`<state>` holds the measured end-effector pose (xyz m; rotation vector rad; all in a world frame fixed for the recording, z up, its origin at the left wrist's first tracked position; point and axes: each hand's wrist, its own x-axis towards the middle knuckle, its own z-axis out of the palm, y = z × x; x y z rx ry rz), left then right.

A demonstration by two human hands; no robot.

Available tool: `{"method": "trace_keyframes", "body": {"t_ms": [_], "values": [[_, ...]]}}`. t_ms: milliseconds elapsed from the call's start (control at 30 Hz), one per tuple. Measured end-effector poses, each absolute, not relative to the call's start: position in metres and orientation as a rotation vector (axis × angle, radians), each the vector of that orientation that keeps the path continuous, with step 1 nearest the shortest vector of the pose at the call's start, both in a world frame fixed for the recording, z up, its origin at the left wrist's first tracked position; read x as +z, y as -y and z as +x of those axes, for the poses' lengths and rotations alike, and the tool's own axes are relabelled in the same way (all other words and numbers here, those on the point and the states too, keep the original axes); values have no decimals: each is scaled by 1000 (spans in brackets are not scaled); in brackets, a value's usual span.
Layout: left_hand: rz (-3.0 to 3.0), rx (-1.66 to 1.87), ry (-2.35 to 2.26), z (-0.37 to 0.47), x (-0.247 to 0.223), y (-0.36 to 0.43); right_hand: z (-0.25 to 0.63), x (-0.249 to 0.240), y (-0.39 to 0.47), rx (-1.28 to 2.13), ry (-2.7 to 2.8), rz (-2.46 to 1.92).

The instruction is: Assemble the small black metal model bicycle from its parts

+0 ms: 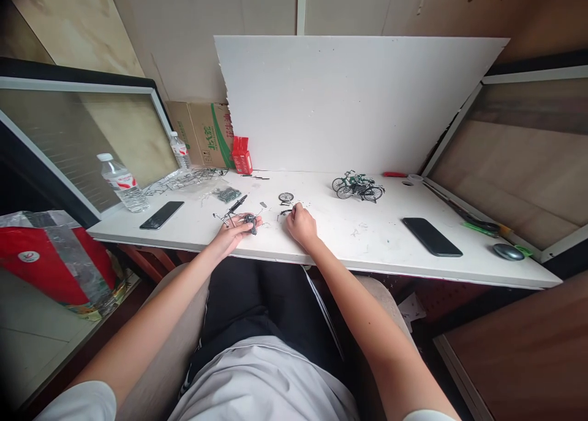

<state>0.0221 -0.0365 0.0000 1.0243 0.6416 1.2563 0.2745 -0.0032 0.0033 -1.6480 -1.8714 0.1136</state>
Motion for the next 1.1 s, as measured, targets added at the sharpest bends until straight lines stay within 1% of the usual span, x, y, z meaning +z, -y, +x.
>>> {"method": "trace_keyframes", "body": {"t_ms": [367,667,800,900,1100], "values": [[970,1329,-657,22,-2,35,279,-6,-3,199,1880,-1336],[813,1407,-624,20,-3,31,249,12,8,409,2052,-1103],[792,1397,-606,20,-2,31,233,18,6,467,2142,-1095],[785,1405,-609,21,-1,32,226,19,2,430,2215,-1133],[809,1405,-609,22,-1,33,214,19,1,152,2339,-1320]]}}
